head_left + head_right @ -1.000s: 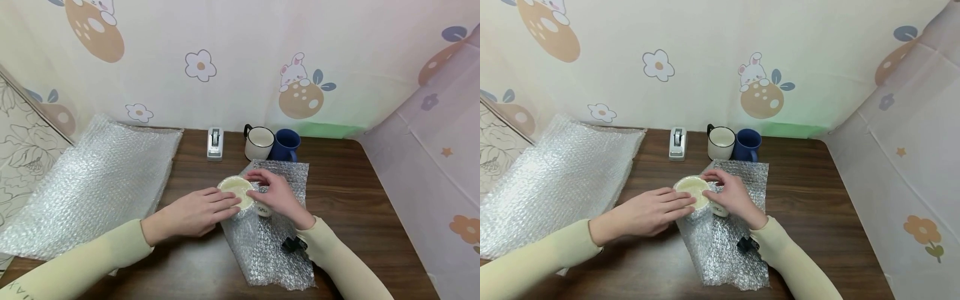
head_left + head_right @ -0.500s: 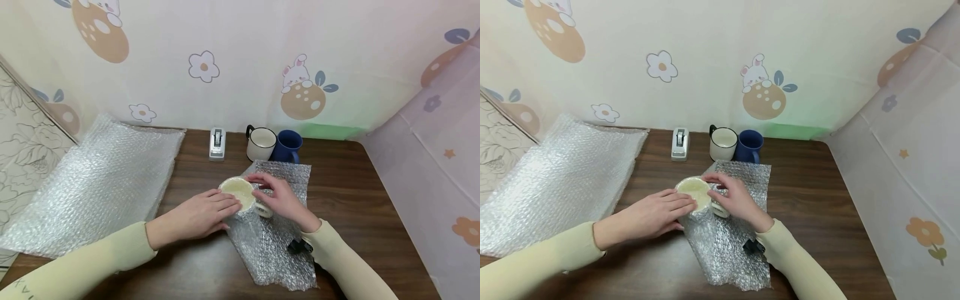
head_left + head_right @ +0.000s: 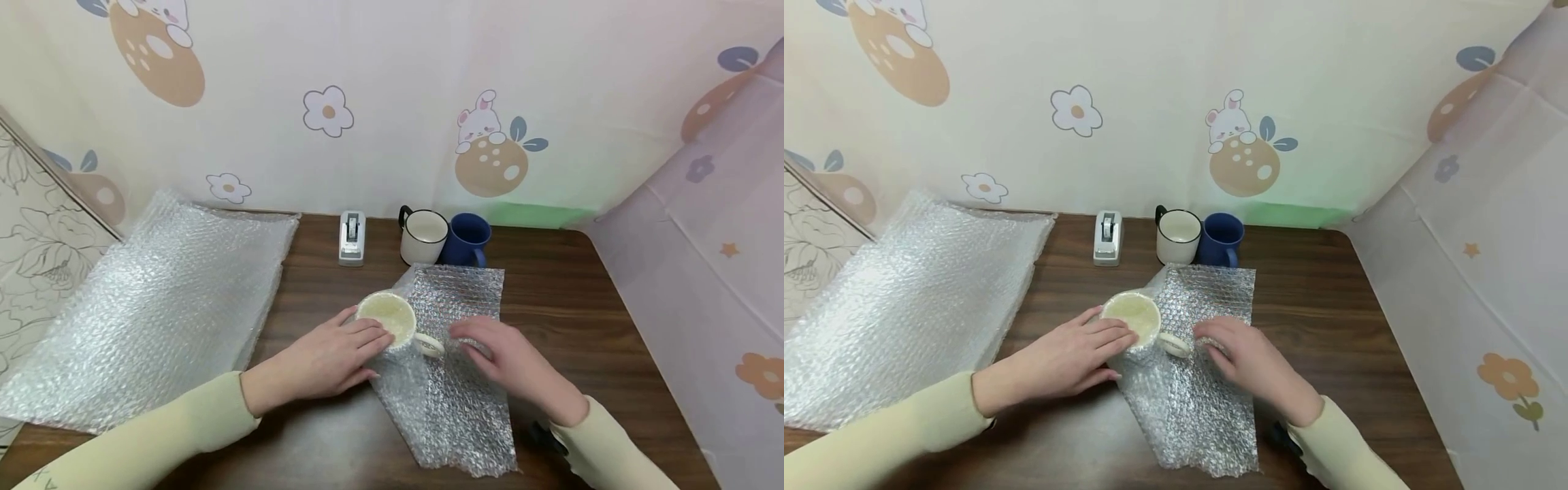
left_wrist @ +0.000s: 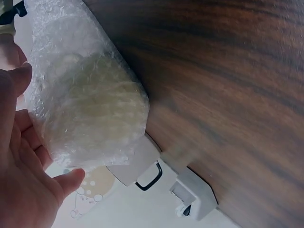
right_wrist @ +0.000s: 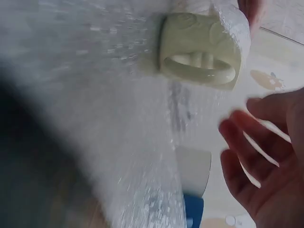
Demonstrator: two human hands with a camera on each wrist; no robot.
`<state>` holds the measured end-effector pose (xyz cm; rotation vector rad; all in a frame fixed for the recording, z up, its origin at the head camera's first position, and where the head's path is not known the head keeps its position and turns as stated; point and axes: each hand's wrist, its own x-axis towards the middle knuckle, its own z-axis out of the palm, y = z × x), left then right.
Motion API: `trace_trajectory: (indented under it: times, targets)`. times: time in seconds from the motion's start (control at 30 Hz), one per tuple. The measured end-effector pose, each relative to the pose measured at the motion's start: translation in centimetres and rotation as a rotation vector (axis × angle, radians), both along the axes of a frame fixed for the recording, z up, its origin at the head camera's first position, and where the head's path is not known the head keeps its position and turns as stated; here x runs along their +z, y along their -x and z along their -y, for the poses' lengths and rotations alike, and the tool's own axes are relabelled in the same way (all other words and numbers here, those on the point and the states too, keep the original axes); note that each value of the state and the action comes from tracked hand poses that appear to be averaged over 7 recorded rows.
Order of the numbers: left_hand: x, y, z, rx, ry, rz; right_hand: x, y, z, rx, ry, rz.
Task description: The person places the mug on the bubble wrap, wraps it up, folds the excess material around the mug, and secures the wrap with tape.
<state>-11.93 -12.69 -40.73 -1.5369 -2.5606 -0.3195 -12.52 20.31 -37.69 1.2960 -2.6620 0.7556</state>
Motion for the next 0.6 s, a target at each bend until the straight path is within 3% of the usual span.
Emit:
trace_trajectory:
  times: [0.2,0.4,0.6]
  targets:
    - [-0.3,-0.2,0.1,0.006,-0.005,-0.019,-0.7,-2.8,-1.9,0.149,-0.155,0.086]
    - [-0.5,-0.3,0.1,0.009,-0.025,-0.017,-1.6,-5.3,-3.5,0.217,-0.276,0.163]
    - [-0.2,-0.3,0.0,0.024,-0.015,0.013,-0.6,-7.2,-4.2,0.187,-0.441,0.417]
